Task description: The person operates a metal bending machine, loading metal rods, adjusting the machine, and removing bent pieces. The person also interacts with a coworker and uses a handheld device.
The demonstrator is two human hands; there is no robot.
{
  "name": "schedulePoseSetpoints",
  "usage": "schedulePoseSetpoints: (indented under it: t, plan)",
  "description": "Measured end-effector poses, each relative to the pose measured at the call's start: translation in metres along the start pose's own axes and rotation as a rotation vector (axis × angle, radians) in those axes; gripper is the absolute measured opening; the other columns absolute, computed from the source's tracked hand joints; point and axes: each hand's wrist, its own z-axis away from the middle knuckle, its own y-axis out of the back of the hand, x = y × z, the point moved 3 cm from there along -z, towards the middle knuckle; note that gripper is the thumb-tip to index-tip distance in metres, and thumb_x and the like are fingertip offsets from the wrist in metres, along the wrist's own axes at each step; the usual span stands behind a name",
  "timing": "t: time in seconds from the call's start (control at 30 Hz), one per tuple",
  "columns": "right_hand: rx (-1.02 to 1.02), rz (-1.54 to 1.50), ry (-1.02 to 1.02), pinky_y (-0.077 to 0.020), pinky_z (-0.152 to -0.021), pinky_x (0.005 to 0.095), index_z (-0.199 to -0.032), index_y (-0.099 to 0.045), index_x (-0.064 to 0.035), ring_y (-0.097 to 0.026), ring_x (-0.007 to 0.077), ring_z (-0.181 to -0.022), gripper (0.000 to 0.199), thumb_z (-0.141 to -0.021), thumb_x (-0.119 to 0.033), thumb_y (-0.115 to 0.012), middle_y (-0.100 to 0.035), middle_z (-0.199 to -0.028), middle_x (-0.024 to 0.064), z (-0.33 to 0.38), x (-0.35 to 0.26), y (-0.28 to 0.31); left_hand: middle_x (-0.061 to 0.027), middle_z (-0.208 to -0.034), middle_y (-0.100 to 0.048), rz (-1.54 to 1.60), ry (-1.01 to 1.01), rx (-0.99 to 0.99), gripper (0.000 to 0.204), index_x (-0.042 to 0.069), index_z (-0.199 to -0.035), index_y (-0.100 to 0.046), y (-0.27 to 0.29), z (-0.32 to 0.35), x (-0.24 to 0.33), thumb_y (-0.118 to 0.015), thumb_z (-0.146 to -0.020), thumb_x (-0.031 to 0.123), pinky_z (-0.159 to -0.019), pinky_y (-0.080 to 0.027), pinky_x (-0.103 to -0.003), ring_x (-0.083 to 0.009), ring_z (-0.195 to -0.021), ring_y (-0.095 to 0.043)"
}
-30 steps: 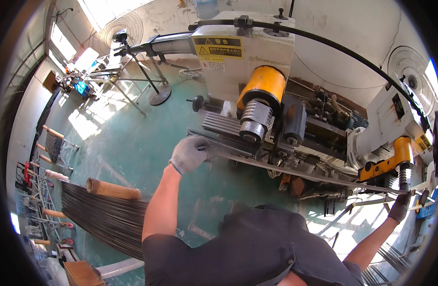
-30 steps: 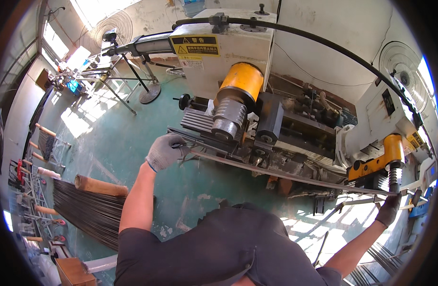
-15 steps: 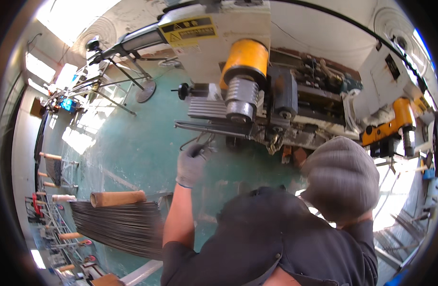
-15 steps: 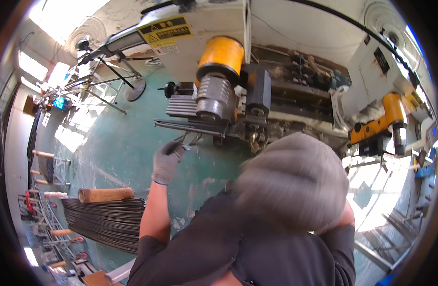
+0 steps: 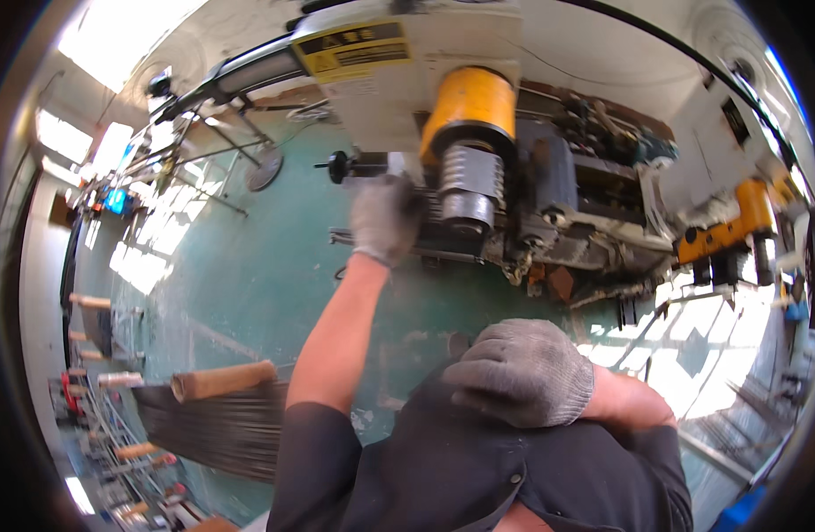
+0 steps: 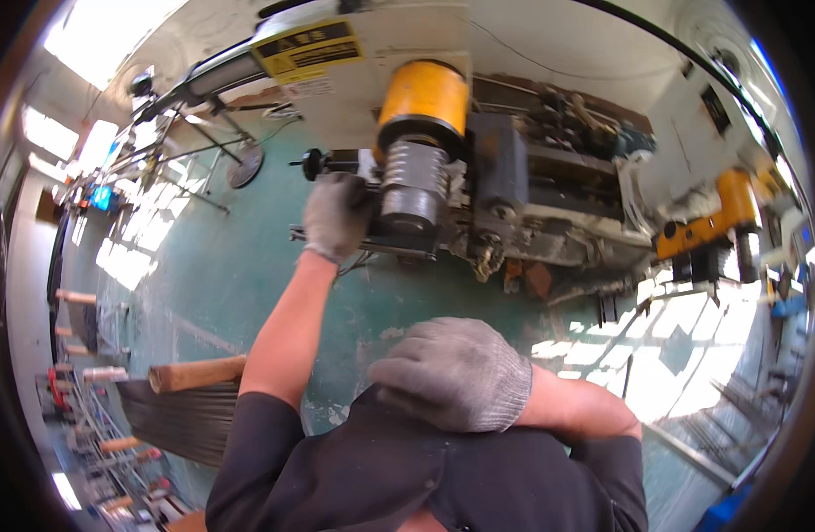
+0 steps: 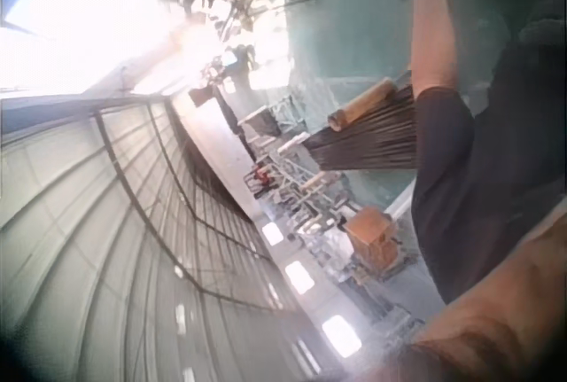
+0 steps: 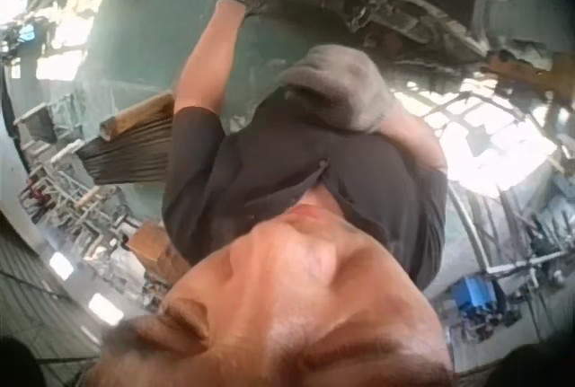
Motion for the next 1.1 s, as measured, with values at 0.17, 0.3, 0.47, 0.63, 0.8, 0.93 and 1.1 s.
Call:
schedulePoseSetpoints:
  t: [0.17,0.3,0.47,0.63,0.8,0.93,1.1]
  plan:
    - [-0.02,-0.061,-0.286,-0.0624,-0.077,0.0456,-0.11,-0.082,-0.0094,-0.077,0.0328,-0.089,0.026,-0.088,-0.017,-0.092,-0.08,-0.097,0.0116,0.016,0.026,-0.028,-0.0114,-0.129,-0.074,0.015,0.008,0.08,0.041,0.018,-0.125,-0.076,0.001,0.005,0.001,-0.086,-0.085,0.026,-0.106,-0.052,-0.055,-0.0413,-0.12,-0.069]
    - [-0.068,-0.158,-0.458,-0.0629,-0.076,0.042,-0.11,-0.083,-0.0073,-0.079,0.0307,-0.088,0.027,-0.088,-0.018,-0.093,-0.081,-0.096,0.0126,-0.009,0.041,-0.065,-0.0124,-0.145,-0.071,0.155,0.109,0.134,0.066,0.013,-0.139,-0.072,0.04,0.025,-0.031,-0.094,-0.079,0.028,-0.119,-0.047,-0.053,-0.0401,-0.14,-0.062]
    - [-0.181,-0.232,-0.645,-0.0626,-0.077,0.0372,-0.111,-0.085,-0.0041,-0.08,0.0264,-0.085,0.025,-0.091,-0.018,-0.09,-0.083,-0.098,0.0142,-0.076,0.056,-0.143,-0.0149,-0.145,-0.071,0.28,0.226,0.399,0.055,0.01,-0.138,-0.073,0.106,0.076,-0.144,-0.091,-0.086,0.019,-0.118,-0.049,-0.051,-0.0416,-0.136,-0.062]
    - [-0.244,-0.238,-0.723,-0.0622,-0.078,0.0355,-0.114,-0.085,-0.0025,-0.078,0.0205,-0.083,0.025,-0.095,-0.018,-0.087,-0.085,-0.101,0.0128,-0.195,0.08,-0.274,-0.0174,-0.128,-0.078,0.415,0.607,0.506,0.043,0.002,-0.134,-0.074,0.117,0.152,-0.345,-0.087,-0.097,0.02,-0.106,-0.058,-0.045,-0.0342,-0.12,-0.072]
    - [-0.249,-0.238,-0.675,-0.0626,-0.079,0.0351,-0.114,-0.085,-0.0026,-0.078,0.0207,-0.081,0.024,-0.095,-0.016,-0.087,-0.085,-0.102,0.0123,-0.366,0.079,-0.415,-0.0145,-0.117,-0.083,0.725,0.95,0.471,0.035,-0.002,-0.129,-0.076,0.133,0.2,-0.546,-0.082,-0.105,0.023,-0.097,-0.061,-0.037,-0.0213,-0.106,-0.077]
    - [-0.278,-0.207,-0.546,-0.063,-0.078,0.036,-0.114,-0.085,-0.0028,-0.079,0.0224,-0.082,0.024,-0.093,-0.013,-0.089,-0.085,-0.103,0.0134,-0.49,0.071,-0.488,-0.0116,-0.113,-0.083,0.866,1.055,0.46,0.032,-0.002,-0.125,-0.078,0.143,0.209,-0.66,-0.082,-0.106,0.023,-0.097,-0.06,-0.035,-0.0173,-0.105,-0.076]
    - [-0.14,-0.13,-0.543,-0.0639,-0.078,0.0372,-0.109,-0.085,-0.0032,-0.08,0.0257,-0.083,0.019,-0.091,-0.008,-0.088,-0.083,-0.098,0.0147,-0.673,0.142,-0.581,-0.0087,-0.111,-0.084,0.952,1.066,0.484,0.028,-0.001,-0.123,-0.08,0.17,0.157,-0.843,-0.081,-0.105,0.02,-0.093,-0.06,-0.033,-0.015,-0.102,-0.075]
